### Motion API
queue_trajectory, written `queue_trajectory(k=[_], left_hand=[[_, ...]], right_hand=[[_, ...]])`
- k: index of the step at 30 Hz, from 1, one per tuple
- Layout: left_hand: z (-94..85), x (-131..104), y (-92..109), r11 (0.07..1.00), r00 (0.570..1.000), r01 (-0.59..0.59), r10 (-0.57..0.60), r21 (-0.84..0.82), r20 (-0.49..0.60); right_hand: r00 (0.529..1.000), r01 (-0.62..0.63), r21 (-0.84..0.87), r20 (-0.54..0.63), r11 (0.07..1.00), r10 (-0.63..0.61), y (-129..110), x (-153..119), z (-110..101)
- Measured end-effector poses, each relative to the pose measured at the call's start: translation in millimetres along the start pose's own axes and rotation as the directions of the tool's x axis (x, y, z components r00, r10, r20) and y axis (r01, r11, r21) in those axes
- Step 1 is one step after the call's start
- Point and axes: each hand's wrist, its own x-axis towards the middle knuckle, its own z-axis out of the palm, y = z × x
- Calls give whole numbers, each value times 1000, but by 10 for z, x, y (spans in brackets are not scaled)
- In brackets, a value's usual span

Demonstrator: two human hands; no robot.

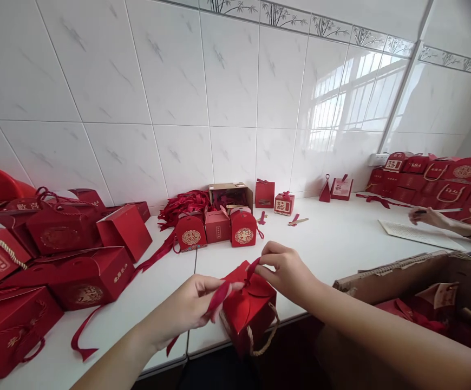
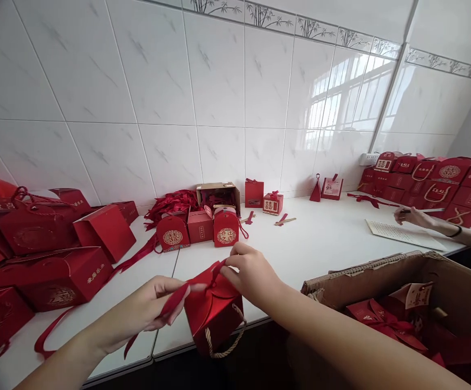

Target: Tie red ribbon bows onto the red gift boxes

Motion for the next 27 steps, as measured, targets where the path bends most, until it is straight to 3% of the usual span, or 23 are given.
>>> queue_trajectory(k=[3,8,10,13,15,17,23,27], left_hand=[[131,51,13,991,983,-121,112,-50,-145],[252,181,-22,947,899,-317,282,-54,-334],[278,214,-42,937,850,-341,344,81,-399],[311,247,-98,858,736,-330,495,393,-462],[340,264,-147,770,667,-305,593,561,-451],[374,283,-197,690,629,-271,655,671,-419],[451,361,-283,544,660,-162,680,823,-319],[459,407,-281,467,651,-111,701,877,-291]], right_hand=[[991,-131,194,4,972,132,-39,7,7],[935,-336,334,4,881,355,-77,42,15],[927,-351,377,9,857,375,-78,45,26],[938,-329,450,58,830,341,-77,43,45],[945,-321,489,112,811,307,-75,46,56],[943,-333,499,164,800,291,-69,56,69],[930,-362,475,241,802,277,-8,90,114],[909,-411,505,295,759,295,25,92,111]])
